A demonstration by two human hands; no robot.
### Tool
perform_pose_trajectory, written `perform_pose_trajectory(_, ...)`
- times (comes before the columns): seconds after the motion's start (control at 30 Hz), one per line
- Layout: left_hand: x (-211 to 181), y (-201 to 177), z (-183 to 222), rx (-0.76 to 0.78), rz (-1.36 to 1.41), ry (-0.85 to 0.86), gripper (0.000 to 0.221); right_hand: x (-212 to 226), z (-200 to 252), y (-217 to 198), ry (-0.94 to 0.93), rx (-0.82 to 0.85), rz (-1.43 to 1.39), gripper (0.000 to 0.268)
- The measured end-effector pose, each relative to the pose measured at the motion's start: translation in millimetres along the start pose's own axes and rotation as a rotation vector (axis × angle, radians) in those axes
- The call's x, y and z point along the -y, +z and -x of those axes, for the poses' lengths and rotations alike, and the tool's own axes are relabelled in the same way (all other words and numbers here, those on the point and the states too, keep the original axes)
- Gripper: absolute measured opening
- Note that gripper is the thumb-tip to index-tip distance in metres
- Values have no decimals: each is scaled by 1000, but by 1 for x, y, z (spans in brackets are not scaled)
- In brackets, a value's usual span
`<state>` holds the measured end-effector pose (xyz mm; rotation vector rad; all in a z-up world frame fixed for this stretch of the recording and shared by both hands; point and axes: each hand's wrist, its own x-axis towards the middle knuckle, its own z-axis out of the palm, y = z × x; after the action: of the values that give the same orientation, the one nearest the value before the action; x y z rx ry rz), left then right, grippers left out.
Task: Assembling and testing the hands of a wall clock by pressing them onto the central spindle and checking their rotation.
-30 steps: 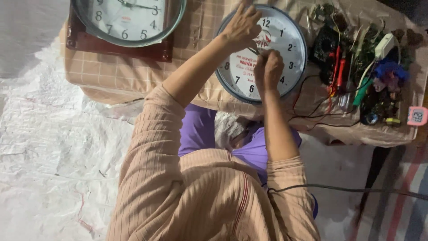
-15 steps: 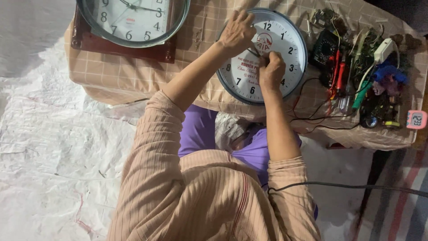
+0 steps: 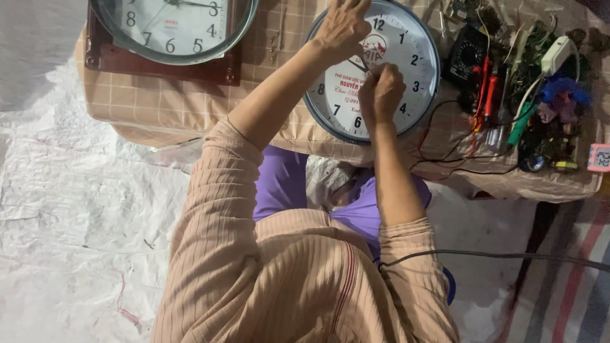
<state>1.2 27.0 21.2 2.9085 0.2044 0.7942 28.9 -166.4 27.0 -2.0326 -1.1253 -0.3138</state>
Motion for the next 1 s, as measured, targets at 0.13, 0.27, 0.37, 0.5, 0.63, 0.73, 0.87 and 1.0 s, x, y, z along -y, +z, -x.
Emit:
perform_pose_trajectory(0.13, 2, -4, 1, -81, 10, 55, 47, 0, 2, 0, 1, 12, -7, 8)
perform_pose_trajectory(0.27, 2, -2, 0, -74, -31, 93, 45, 3, 3, 1, 51, 48, 5, 6)
perform_pose_trajectory(0.37, -1, -1, 5, 1, -18, 20, 44, 13, 4, -7, 28, 8, -66, 5)
perform_pose_trajectory(0.5, 3, -2, 12, -145, -105, 66, 34, -7, 5, 4, -51, -37, 9, 11)
perform_pose_trajectory(0.63, -13, -40, 51, -119, -25, -134, 31, -4, 5, -7, -19, 24, -16, 10)
perform_pose_trajectory(0.73, -29, -60, 89, -295, 13, -483, 41, 1, 8, -17, -39, 51, -27, 14)
perform_pose_trajectory(0.87, -42, -58, 132, -402, 465, -712, 66, -4, 10, -27, 16, 86, -147, 12)
perform_pose_trajectory(1.0, -47, -42, 146, -338, 1034, -867, 81, -6, 12, -52, -10, 62, -79, 16)
